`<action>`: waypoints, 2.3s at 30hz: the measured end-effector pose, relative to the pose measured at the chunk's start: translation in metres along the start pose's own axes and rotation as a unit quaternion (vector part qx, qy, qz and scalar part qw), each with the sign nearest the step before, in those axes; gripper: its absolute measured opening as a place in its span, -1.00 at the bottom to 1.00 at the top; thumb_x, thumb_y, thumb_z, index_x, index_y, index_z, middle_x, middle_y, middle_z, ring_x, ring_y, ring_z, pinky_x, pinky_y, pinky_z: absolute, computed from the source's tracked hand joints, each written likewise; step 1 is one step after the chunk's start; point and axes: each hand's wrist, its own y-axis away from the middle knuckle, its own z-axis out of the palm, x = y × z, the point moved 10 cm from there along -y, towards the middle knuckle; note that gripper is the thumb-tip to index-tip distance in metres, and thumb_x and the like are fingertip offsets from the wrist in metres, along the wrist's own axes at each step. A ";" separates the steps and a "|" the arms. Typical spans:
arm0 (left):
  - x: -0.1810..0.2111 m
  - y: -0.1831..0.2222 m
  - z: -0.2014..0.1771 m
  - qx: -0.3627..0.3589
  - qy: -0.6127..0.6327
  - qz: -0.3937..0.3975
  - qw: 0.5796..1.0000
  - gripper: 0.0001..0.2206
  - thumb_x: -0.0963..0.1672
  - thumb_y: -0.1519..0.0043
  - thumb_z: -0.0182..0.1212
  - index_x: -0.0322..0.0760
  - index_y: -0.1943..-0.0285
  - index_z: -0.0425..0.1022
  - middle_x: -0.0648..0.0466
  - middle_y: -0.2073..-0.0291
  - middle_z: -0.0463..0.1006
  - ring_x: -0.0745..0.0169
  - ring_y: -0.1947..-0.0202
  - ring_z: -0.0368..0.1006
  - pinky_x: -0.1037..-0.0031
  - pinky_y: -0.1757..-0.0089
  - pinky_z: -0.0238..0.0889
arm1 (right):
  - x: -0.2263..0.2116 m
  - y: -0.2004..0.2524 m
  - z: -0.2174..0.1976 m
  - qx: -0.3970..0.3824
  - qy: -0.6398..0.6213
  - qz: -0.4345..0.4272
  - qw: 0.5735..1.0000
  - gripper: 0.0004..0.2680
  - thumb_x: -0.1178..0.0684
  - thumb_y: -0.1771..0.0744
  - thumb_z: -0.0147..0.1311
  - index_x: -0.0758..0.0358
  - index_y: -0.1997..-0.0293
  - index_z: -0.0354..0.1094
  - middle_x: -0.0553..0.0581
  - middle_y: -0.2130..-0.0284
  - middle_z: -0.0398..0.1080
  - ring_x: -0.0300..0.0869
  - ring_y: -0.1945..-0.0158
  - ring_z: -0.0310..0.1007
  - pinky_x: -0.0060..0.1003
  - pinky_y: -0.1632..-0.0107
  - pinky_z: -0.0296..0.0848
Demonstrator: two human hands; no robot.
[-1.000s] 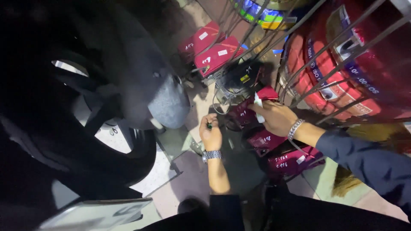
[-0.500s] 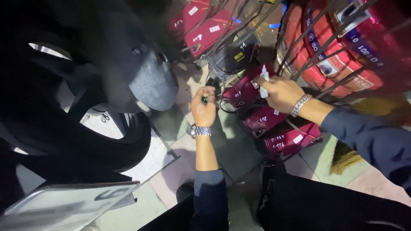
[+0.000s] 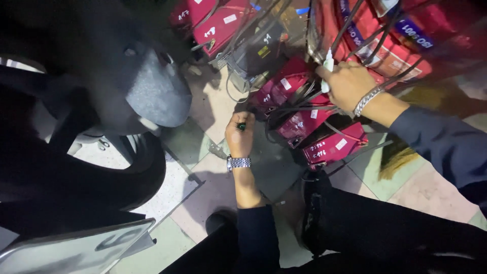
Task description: Labeling a series of motorcycle batteries with a marker while they are arranged on the floor.
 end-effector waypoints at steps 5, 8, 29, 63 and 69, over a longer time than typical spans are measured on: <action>0.033 0.011 0.006 -0.032 0.026 0.038 0.998 -0.96 -0.11 -0.22 0.39 -0.04 0.26 0.63 0.09 0.44 0.67 0.04 0.27 0.62 0.28 0.15 0.43 | -0.080 0.059 -0.071 0.174 -0.085 -0.141 0.971 -0.72 -0.01 -0.25 0.10 0.14 -0.05 0.48 0.27 0.21 0.48 0.12 -0.06 0.39 -0.08 -0.14 0.25; 0.037 0.014 0.010 -0.040 0.051 0.064 0.996 -0.92 -0.07 -0.24 0.36 -0.08 0.23 0.63 0.06 0.41 0.68 0.05 0.27 0.63 0.29 0.16 0.43 | -0.136 0.119 -0.086 0.251 -0.143 -0.247 0.925 -0.73 0.04 -0.33 0.00 0.24 -0.14 0.42 0.39 0.12 0.44 0.21 -0.12 0.38 -0.01 -0.19 0.25; 0.047 0.028 0.032 -0.100 0.027 0.023 0.994 -0.76 0.09 -0.24 0.26 -0.01 0.16 0.63 0.01 0.30 0.67 -0.02 0.10 0.60 0.23 0.02 0.36 | -0.117 0.152 0.046 0.014 -0.165 -0.267 0.949 -0.28 0.07 -0.02 0.48 0.32 -0.24 0.10 0.38 0.08 0.36 0.18 -0.12 0.34 0.08 -0.27 0.19; 0.008 0.007 0.009 -0.059 0.047 -0.046 0.996 -0.84 -0.07 -0.32 0.28 -0.21 0.06 0.61 -0.09 0.20 0.69 -0.10 0.07 0.62 0.18 0.04 0.42 | -0.139 0.083 -0.023 0.131 -0.178 -0.295 0.929 -0.51 -0.02 -0.24 0.12 0.27 -0.32 0.20 0.47 0.02 0.32 0.20 -0.14 0.31 -0.04 -0.10 0.27; -0.018 0.002 0.016 -0.051 0.046 -0.017 0.998 -0.77 -0.01 -0.32 0.27 -0.24 0.09 0.58 -0.10 0.21 0.68 -0.13 0.08 0.61 0.15 0.05 0.44 | -0.140 0.075 -0.025 0.182 -0.168 -0.311 0.918 -0.55 -0.05 -0.25 0.10 0.30 -0.26 0.23 0.46 0.07 0.31 0.20 -0.10 0.31 -0.04 -0.13 0.26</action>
